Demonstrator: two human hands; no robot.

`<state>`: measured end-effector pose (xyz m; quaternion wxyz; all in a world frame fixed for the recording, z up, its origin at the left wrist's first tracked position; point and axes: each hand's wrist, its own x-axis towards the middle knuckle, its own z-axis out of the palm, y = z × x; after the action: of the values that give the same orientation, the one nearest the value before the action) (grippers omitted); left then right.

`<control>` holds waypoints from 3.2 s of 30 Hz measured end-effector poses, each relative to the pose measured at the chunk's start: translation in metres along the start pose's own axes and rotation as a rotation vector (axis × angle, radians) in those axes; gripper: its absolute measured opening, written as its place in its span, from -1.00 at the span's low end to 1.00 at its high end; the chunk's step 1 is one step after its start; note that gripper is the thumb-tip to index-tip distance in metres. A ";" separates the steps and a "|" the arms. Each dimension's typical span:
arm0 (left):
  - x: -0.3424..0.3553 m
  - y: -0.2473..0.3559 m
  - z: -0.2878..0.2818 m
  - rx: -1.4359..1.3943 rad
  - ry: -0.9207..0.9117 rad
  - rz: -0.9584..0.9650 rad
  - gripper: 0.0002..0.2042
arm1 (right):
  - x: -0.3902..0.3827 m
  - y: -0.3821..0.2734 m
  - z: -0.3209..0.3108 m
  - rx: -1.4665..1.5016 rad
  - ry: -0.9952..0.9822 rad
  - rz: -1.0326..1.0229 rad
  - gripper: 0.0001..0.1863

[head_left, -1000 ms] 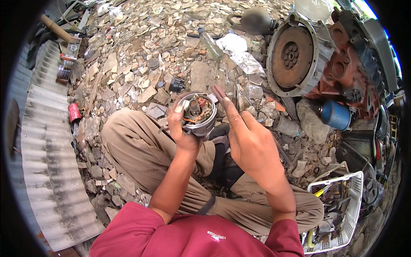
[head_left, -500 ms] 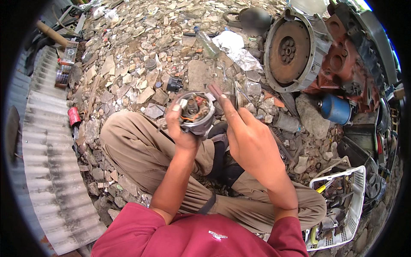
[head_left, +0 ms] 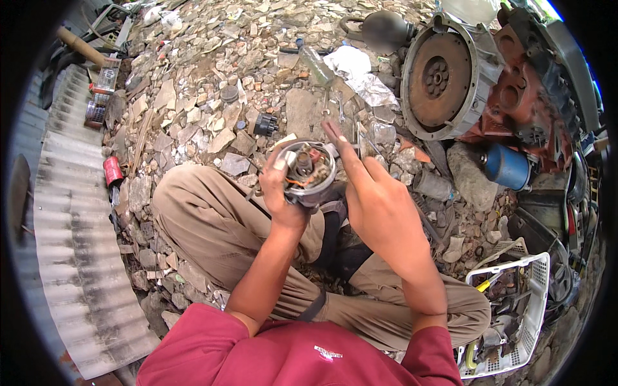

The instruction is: The person uses a wrench to loosen and remove bolts from a blue starter motor attached to a red engine block. After detaching the starter, the person sits on the ground and uses sandpaper to clean the internal components of the starter motor.

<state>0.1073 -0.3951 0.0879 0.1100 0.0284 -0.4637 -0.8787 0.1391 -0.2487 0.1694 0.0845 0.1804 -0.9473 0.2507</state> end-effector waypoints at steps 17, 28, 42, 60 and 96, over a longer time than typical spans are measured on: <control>-0.001 0.003 0.000 0.049 -0.022 0.036 -0.47 | -0.003 -0.006 -0.003 0.074 -0.040 0.099 -0.40; 0.008 0.008 -0.015 -0.160 -0.021 -0.122 -0.46 | -0.008 -0.020 -0.011 0.005 -0.042 0.036 -0.37; 0.002 0.005 -0.003 0.006 -0.059 -0.043 -0.47 | -0.005 -0.003 -0.005 -0.200 -0.023 -0.032 -0.26; 0.006 0.011 -0.012 -0.146 -0.073 -0.140 -0.47 | -0.010 -0.011 -0.009 -0.151 -0.061 -0.001 -0.25; -0.009 0.010 0.000 -0.098 -0.053 -0.056 -0.49 | -0.001 -0.008 0.000 -0.063 0.020 0.049 -0.33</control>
<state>0.1176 -0.3983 0.0958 0.0746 0.0127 -0.4220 -0.9035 0.1433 -0.2545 0.1727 0.0933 0.1517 -0.9580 0.2247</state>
